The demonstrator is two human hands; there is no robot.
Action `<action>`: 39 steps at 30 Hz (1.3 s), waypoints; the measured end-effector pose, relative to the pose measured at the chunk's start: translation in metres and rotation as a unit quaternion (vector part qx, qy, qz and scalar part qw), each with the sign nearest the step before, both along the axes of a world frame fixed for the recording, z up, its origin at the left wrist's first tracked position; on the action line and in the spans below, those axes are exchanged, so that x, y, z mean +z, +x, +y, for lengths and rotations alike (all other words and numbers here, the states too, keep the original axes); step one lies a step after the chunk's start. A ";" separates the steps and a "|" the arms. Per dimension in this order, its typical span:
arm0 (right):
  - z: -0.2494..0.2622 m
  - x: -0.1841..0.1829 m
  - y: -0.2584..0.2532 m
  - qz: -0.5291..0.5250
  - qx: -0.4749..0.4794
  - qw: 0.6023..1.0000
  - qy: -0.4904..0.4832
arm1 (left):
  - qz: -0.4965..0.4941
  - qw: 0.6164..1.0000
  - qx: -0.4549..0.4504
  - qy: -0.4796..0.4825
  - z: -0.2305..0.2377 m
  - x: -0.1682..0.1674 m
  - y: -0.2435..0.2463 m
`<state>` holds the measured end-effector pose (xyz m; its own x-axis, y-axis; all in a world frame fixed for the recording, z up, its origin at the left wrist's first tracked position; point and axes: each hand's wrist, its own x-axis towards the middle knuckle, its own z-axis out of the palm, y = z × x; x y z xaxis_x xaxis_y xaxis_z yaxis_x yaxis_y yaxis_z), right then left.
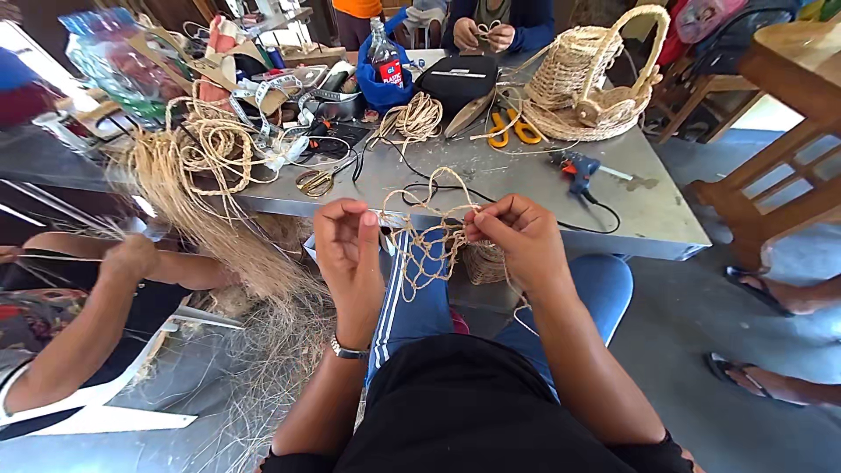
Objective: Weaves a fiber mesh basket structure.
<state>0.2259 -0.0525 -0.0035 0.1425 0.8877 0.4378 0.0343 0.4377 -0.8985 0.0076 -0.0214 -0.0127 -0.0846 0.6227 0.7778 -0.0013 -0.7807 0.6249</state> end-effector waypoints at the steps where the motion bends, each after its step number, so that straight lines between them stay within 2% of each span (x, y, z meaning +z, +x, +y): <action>1: 0.000 -0.001 0.000 0.008 -0.001 1.000 0.000 | 0.002 1.000 -0.013 0.002 -0.006 -0.002 0.004; 9: 0.001 -0.007 -0.005 0.025 -0.012 0.999 0.016 | 0.078 0.973 -0.137 -0.171 -0.015 -0.013 0.038; 16: -0.004 -0.009 -0.011 0.014 -0.025 0.999 0.022 | 0.095 0.958 -0.160 -0.219 -0.013 -0.006 0.047; 20: -0.005 -0.011 -0.014 0.024 -0.012 0.999 0.019 | 0.067 0.932 -0.247 -0.257 -0.002 0.001 0.047; 24: -0.006 -0.011 -0.015 -0.011 -0.031 0.999 0.024 | 0.024 0.950 -0.215 -0.225 0.004 0.000 0.050; 27: -0.010 -0.013 -0.019 -0.113 -0.074 0.989 0.057 | 0.032 0.977 -0.134 -0.163 0.002 -0.004 0.053; 30: -0.014 -0.015 -0.021 -0.220 -0.111 0.963 0.110 | 0.046 0.990 -0.072 -0.114 0.007 -0.009 0.055; 33: -0.015 -0.013 -0.021 -0.261 -0.126 0.947 0.137 | 0.054 0.991 -0.069 -0.103 0.008 -0.011 0.054; 39: -0.013 -0.006 -0.016 -0.289 -0.116 0.936 0.162 | 0.052 0.986 -0.129 -0.096 0.004 -0.009 0.050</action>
<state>0.2103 -0.0660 -0.0095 -0.0282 0.6697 0.7421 0.6026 0.6037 -0.5220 0.0575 -0.0173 -0.0222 0.1698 0.7494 0.6400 -0.1125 -0.6305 0.7680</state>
